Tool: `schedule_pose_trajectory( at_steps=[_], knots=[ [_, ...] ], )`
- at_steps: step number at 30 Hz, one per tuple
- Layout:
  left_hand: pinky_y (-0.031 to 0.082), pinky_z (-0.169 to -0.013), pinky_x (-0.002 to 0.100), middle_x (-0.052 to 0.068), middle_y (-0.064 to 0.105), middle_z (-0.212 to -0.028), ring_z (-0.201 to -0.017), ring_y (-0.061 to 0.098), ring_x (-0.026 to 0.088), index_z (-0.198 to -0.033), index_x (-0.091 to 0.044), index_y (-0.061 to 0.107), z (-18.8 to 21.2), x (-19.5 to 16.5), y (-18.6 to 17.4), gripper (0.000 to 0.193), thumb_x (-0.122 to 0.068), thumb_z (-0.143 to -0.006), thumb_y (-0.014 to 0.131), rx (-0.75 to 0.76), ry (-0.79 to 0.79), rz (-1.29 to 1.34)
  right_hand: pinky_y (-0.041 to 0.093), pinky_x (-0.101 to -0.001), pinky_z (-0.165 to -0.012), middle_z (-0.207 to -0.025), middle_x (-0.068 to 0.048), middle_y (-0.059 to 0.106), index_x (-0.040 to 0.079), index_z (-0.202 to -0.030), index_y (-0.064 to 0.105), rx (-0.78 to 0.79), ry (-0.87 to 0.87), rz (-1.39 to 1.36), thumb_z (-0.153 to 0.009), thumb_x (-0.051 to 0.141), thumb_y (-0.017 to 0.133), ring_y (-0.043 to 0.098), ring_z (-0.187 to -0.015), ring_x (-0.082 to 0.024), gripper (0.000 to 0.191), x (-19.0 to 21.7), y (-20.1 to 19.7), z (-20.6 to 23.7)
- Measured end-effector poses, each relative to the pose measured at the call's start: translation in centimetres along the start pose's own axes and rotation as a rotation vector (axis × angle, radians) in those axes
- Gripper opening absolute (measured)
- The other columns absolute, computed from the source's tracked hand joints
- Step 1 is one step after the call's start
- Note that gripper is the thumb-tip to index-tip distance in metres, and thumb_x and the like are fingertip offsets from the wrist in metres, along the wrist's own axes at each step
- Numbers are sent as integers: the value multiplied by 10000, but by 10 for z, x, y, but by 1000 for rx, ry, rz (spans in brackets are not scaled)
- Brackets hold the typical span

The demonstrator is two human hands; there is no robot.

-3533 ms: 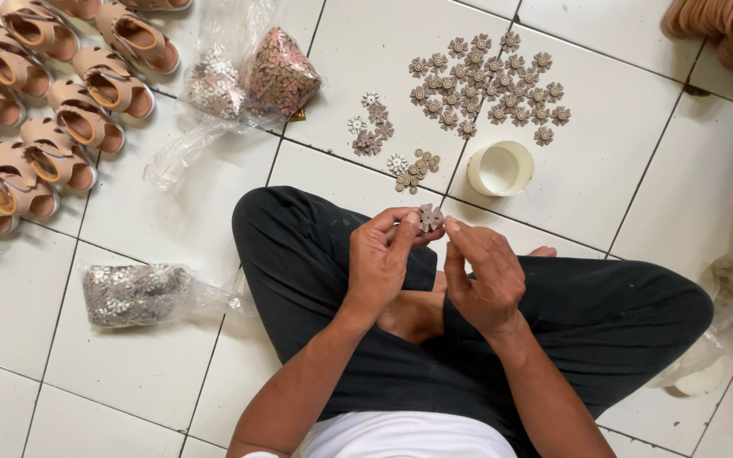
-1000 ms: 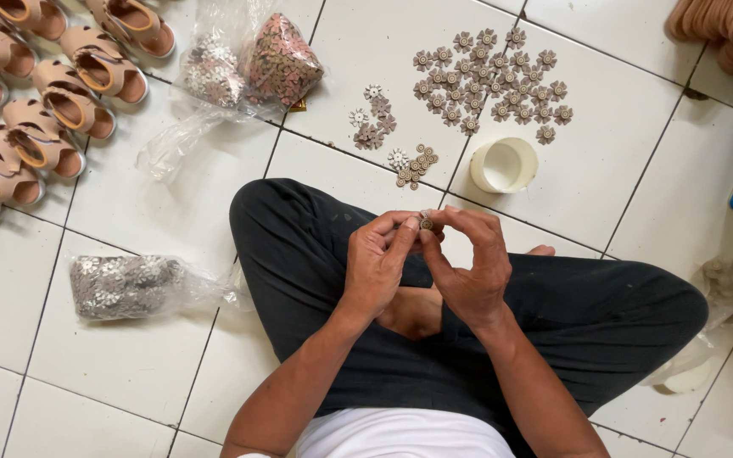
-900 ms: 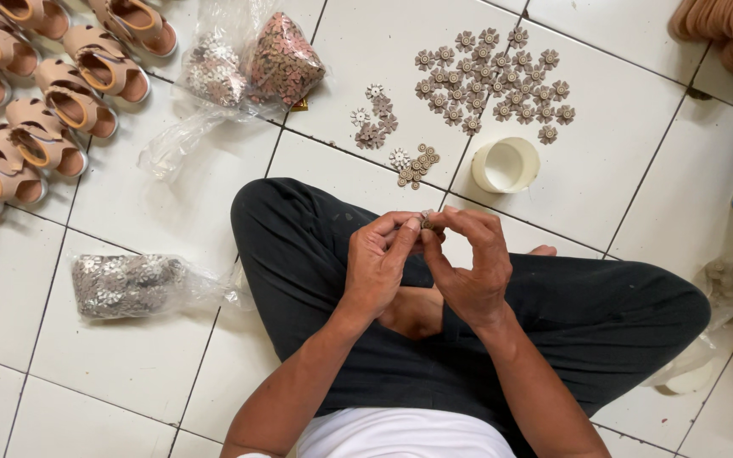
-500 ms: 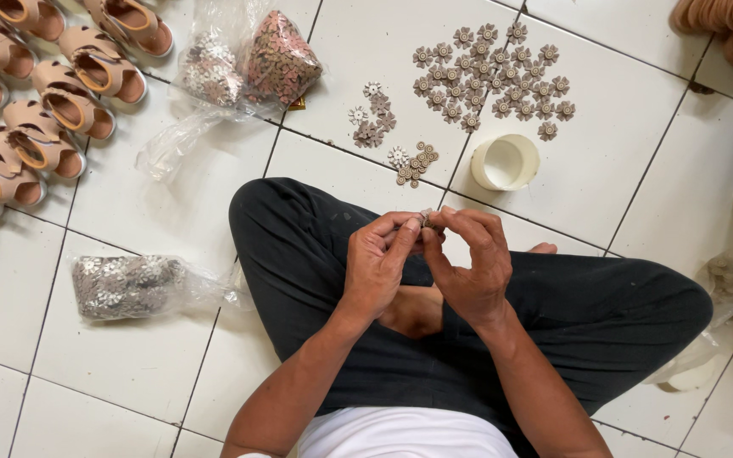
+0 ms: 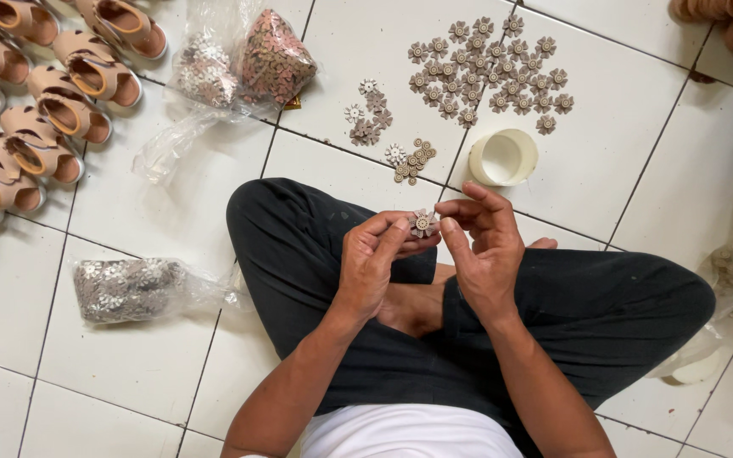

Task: The person sits on a tiled floor and repeatedly picks up small flower-shaped pieces and round inserts, presses them together, and places the assembled units into a small white container. Finished assemblies accumulate on the floor beside the container.

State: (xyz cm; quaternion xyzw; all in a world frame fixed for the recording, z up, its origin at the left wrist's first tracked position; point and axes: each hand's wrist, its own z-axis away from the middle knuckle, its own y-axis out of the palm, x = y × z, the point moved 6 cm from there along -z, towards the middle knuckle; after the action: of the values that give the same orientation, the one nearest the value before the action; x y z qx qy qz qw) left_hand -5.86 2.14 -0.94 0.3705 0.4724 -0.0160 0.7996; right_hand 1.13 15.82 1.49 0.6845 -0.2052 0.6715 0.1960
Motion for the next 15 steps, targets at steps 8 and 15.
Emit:
schedule_pose_trajectory(
  at_steps=[8,15],
  knots=[
    [638,-848,291,172,771,-1000,-934,766,197,-1152,83,683,1,3,3,247,-68,-960,718,-45,-16,-199,594,-274,-867,-1041,-103,727,-11,-1387,507,6,53,-54,-991,-31,680,708,-986,-129,433,-3,1,2],
    [652,-838,290,158,778,-973,-909,776,185,-1109,73,715,1,4,5,209,-89,-978,705,-38,-4,-226,599,-273,-882,-1051,-100,715,-14,-1378,508,-15,64,-79,-991,-34,676,700,-1002,-130,422,-6,0,9]
  ],
)
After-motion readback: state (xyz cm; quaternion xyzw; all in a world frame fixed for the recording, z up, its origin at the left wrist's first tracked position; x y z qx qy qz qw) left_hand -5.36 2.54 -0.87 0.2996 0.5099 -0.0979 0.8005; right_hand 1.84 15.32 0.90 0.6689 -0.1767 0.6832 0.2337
